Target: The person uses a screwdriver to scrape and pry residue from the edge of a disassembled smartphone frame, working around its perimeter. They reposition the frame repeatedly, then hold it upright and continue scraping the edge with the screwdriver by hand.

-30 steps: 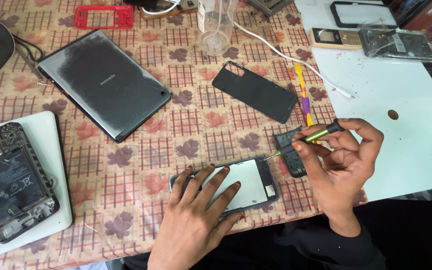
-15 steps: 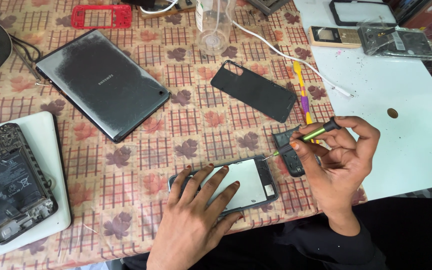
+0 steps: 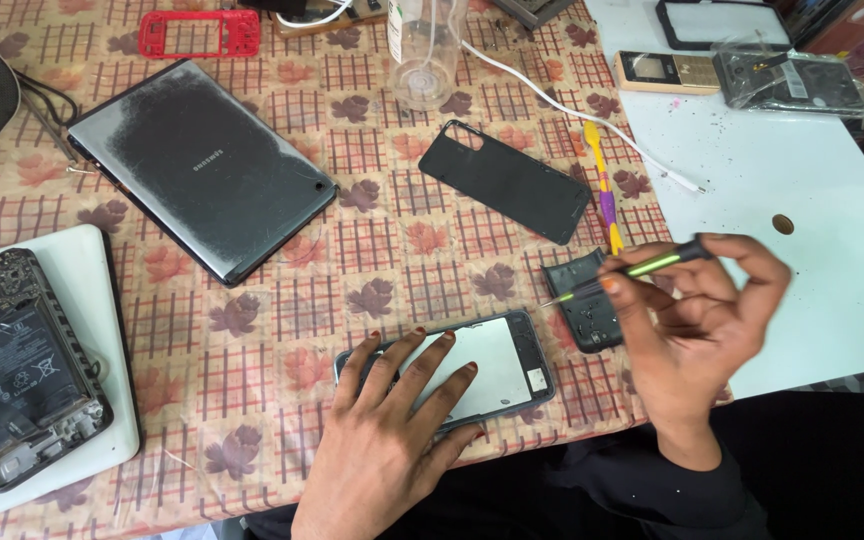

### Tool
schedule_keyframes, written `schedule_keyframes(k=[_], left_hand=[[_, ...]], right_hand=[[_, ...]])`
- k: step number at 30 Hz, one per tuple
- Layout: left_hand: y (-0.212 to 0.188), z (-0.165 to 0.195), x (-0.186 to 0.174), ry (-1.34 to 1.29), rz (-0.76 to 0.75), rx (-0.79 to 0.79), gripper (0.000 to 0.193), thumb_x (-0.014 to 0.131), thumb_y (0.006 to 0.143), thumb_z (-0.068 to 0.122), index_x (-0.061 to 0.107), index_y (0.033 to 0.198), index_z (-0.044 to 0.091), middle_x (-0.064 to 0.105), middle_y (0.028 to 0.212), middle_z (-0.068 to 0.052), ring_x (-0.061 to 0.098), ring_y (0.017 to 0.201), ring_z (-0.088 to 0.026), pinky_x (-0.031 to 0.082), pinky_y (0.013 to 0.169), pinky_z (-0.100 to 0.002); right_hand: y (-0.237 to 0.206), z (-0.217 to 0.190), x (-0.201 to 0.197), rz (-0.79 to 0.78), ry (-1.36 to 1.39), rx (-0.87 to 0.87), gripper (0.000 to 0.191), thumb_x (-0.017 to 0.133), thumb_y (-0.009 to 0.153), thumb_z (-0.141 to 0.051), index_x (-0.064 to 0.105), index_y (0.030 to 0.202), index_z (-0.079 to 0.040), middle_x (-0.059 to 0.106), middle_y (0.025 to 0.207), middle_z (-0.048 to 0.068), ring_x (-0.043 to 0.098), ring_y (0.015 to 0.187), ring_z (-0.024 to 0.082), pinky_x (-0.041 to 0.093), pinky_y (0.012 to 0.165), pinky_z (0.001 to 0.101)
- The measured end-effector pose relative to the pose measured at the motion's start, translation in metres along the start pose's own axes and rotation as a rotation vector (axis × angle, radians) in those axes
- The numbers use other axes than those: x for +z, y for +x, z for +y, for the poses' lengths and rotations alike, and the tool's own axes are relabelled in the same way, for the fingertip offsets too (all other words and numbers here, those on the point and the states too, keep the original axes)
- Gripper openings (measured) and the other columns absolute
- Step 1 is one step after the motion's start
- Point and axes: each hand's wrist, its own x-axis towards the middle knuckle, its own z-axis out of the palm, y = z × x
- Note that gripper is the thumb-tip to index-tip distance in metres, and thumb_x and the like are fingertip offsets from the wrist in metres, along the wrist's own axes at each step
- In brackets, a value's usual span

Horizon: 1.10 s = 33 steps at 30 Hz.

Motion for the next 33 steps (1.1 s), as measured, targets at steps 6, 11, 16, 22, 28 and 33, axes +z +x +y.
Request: schedule_keyframes(k=[6, 11, 16, 22, 28, 33], left_hand=[[0.007, 0.0, -0.012, -0.039, 0.048, 0.005, 0.039, 0.071, 0.09, 0.039, 0.073, 0.119, 0.012, 0.066, 0.134, -0.009, 0.057, 0.127, -0.029, 0.039, 0.11, -0.052], [0.031, 0.004, -0.035, 0.093, 0.029, 0.119, 0.03, 0.071, 0.086, 0.019, 0.075, 0.114, 0.007, 0.073, 0.118, -0.01, 0.066, 0.114, -0.028, 0.049, 0.101, -0.045], [0.104, 0.011, -0.022, -0.132, -0.203, 0.104, 0.015, 0.073, 0.09, 0.013, 0.074, 0.103, 0.005, 0.071, 0.098, -0.009, 0.07, 0.093, -0.026, 0.058, 0.078, -0.04], [0.164, 0.027, 0.027, -0.295, -0.116, 0.153, 0.033, 0.081, 0.073, 0.011, 0.074, 0.104, 0.004, 0.07, 0.096, -0.012, 0.07, 0.098, -0.033, 0.058, 0.078, -0.045], [0.163, 0.024, 0.054, -0.345, -0.336, 0.046, 0.011, 0.074, 0.087, 0.018, 0.078, 0.095, 0.01, 0.074, 0.092, -0.011, 0.073, 0.091, -0.031, 0.058, 0.077, -0.045], [0.163, 0.012, 0.064, -0.414, -0.265, 0.036, 0.012, 0.074, 0.087, 0.02, 0.08, 0.092, 0.011, 0.077, 0.089, -0.009, 0.075, 0.085, -0.029, 0.058, 0.076, -0.042]], right_hand=[[-0.001, 0.004, -0.008, 0.104, -0.197, -0.047, 0.054, 0.073, 0.112, 0.014, 0.03, 0.139, -0.005, 0.069, 0.114, 0.023, 0.074, 0.105, 0.025, 0.066, 0.089, 0.0284], [-0.007, 0.01, -0.012, 0.104, -0.182, -0.041, 0.054, 0.07, 0.111, 0.015, 0.029, 0.14, -0.008, 0.07, 0.115, 0.022, 0.075, 0.106, 0.024, 0.067, 0.089, 0.0271], [-0.011, 0.013, -0.018, 0.123, -0.213, -0.036, 0.054, 0.07, 0.115, 0.013, 0.028, 0.142, -0.01, 0.069, 0.116, 0.021, 0.072, 0.104, 0.022, 0.062, 0.088, 0.0239], [-0.016, 0.023, -0.03, 0.164, -0.27, -0.088, 0.057, 0.07, 0.116, 0.013, 0.027, 0.146, -0.011, 0.065, 0.116, 0.019, 0.071, 0.11, 0.022, 0.061, 0.101, 0.0271], [-0.022, 0.028, -0.033, 0.152, -0.255, -0.053, 0.058, 0.069, 0.114, 0.013, 0.027, 0.145, -0.012, 0.065, 0.116, 0.019, 0.071, 0.11, 0.021, 0.061, 0.098, 0.0264], [-0.018, 0.023, -0.029, 0.131, -0.271, -0.102, 0.058, 0.067, 0.116, 0.015, 0.026, 0.146, -0.014, 0.065, 0.118, 0.019, 0.07, 0.11, 0.021, 0.062, 0.1, 0.0268]])
